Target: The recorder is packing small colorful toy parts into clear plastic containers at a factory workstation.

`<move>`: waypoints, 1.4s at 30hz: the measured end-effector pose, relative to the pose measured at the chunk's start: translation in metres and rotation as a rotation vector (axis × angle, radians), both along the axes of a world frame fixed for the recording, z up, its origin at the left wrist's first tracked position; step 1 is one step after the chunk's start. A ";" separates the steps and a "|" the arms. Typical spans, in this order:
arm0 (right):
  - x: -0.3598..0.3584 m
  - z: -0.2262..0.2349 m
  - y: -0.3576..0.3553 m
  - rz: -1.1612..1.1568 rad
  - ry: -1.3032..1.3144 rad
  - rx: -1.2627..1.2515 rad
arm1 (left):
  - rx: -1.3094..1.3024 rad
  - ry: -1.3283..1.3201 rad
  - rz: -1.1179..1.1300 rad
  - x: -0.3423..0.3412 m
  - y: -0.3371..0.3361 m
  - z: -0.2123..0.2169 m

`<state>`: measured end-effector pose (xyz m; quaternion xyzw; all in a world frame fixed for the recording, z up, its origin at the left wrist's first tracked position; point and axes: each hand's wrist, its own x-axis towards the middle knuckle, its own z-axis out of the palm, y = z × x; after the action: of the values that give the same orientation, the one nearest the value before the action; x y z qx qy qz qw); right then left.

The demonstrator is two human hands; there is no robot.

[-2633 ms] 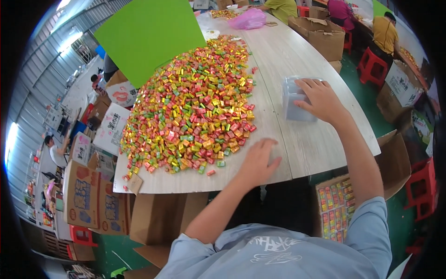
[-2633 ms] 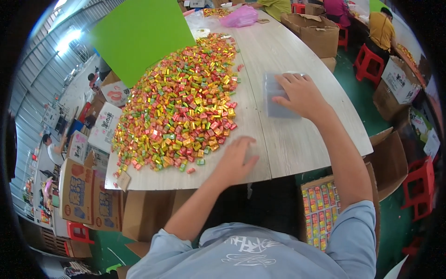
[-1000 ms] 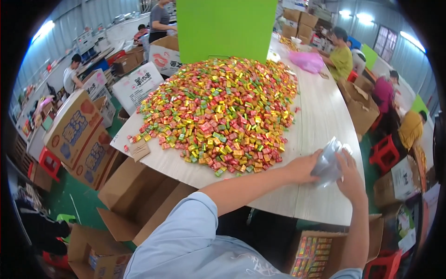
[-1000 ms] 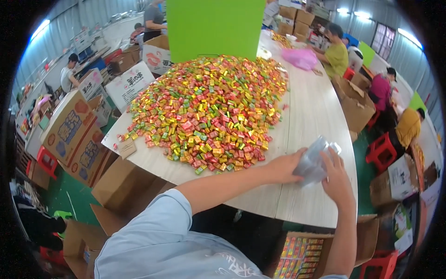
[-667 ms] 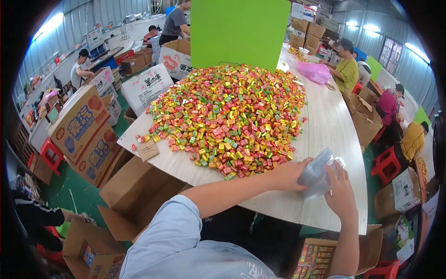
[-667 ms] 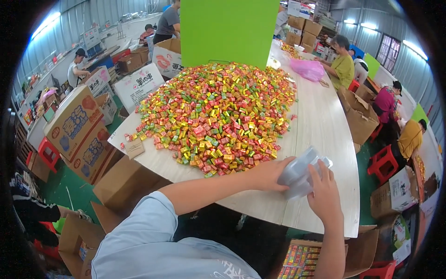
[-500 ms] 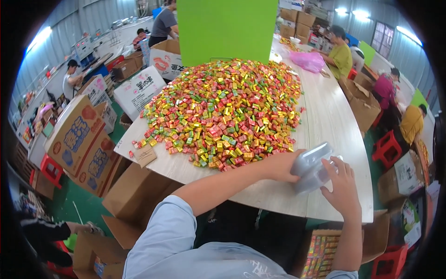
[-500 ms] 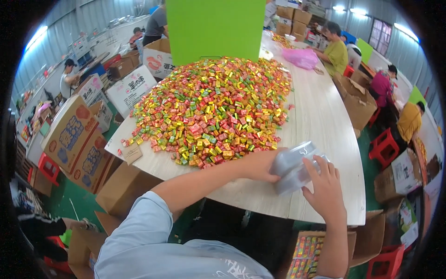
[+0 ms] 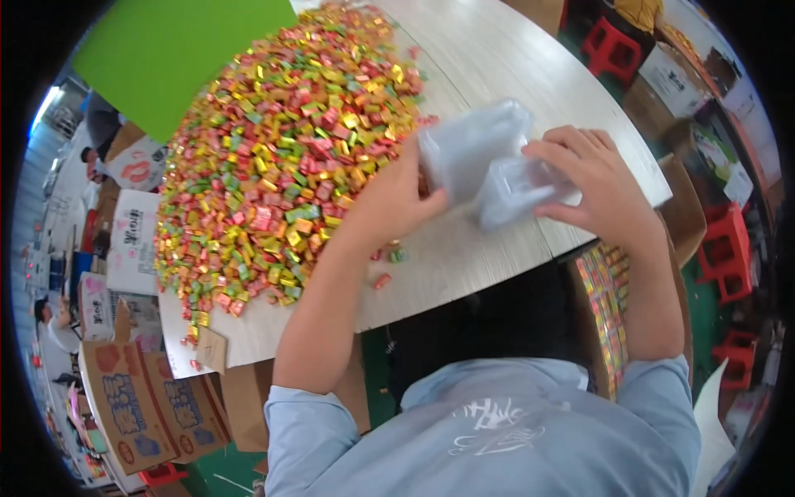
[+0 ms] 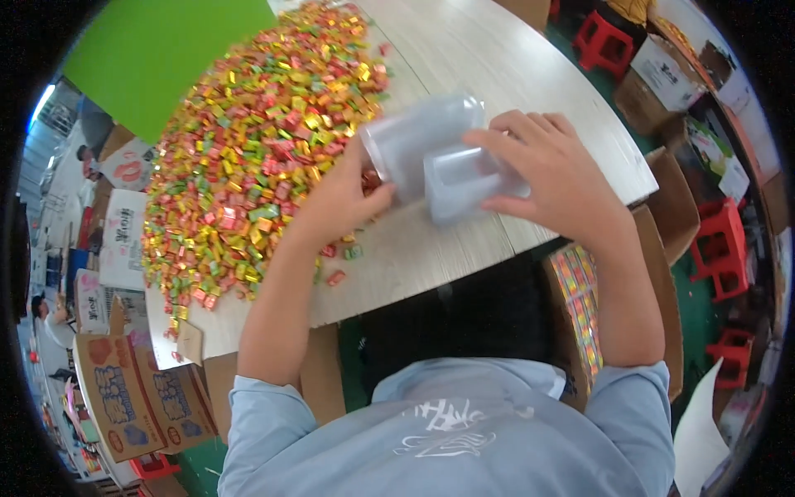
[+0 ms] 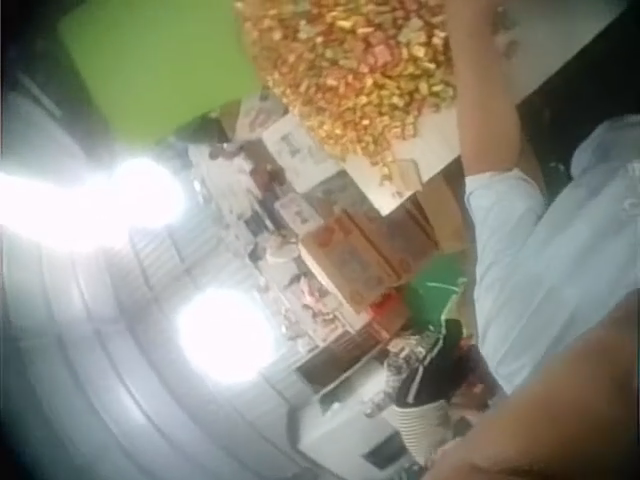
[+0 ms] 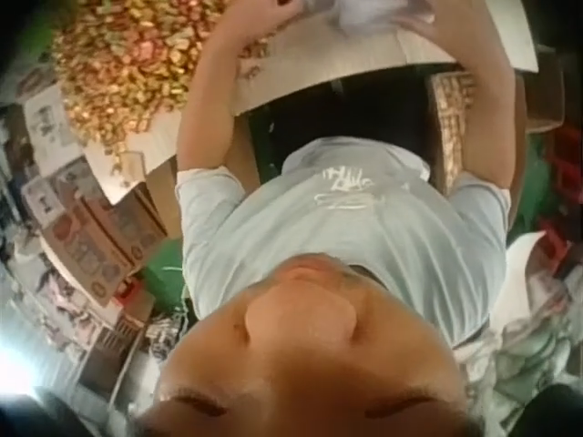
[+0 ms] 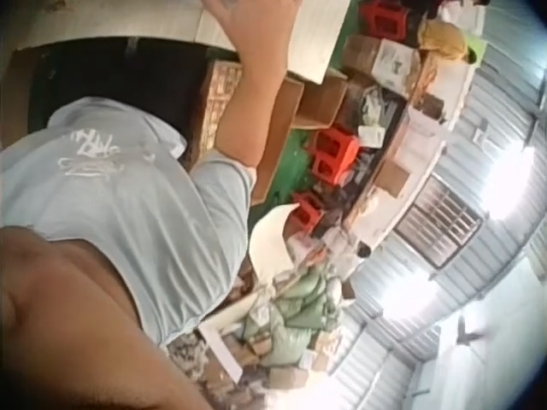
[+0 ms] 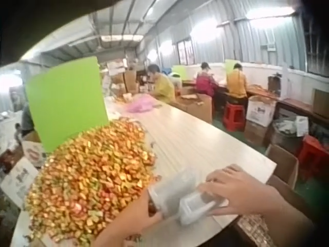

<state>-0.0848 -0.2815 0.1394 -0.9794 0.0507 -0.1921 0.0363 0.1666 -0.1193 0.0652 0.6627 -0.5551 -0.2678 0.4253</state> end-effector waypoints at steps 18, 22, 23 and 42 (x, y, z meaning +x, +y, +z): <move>0.001 -0.007 0.003 -0.062 0.145 0.025 | 0.264 -0.209 0.002 -0.017 0.005 0.029; -0.002 -0.003 -0.006 -0.013 0.177 -0.106 | 0.217 -0.263 -0.030 -0.012 0.008 0.018; -0.003 0.001 -0.008 -0.012 0.189 -0.111 | 0.103 -0.324 -0.077 -0.012 0.007 0.013; -0.024 0.005 -0.018 0.066 0.264 -0.312 | 0.065 -0.389 -0.247 -0.034 -0.001 0.010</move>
<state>-0.1086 -0.2995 0.1448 -0.9909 -0.0073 -0.0665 -0.1168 0.1322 -0.1207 0.0757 0.6421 -0.6946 -0.2030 0.2528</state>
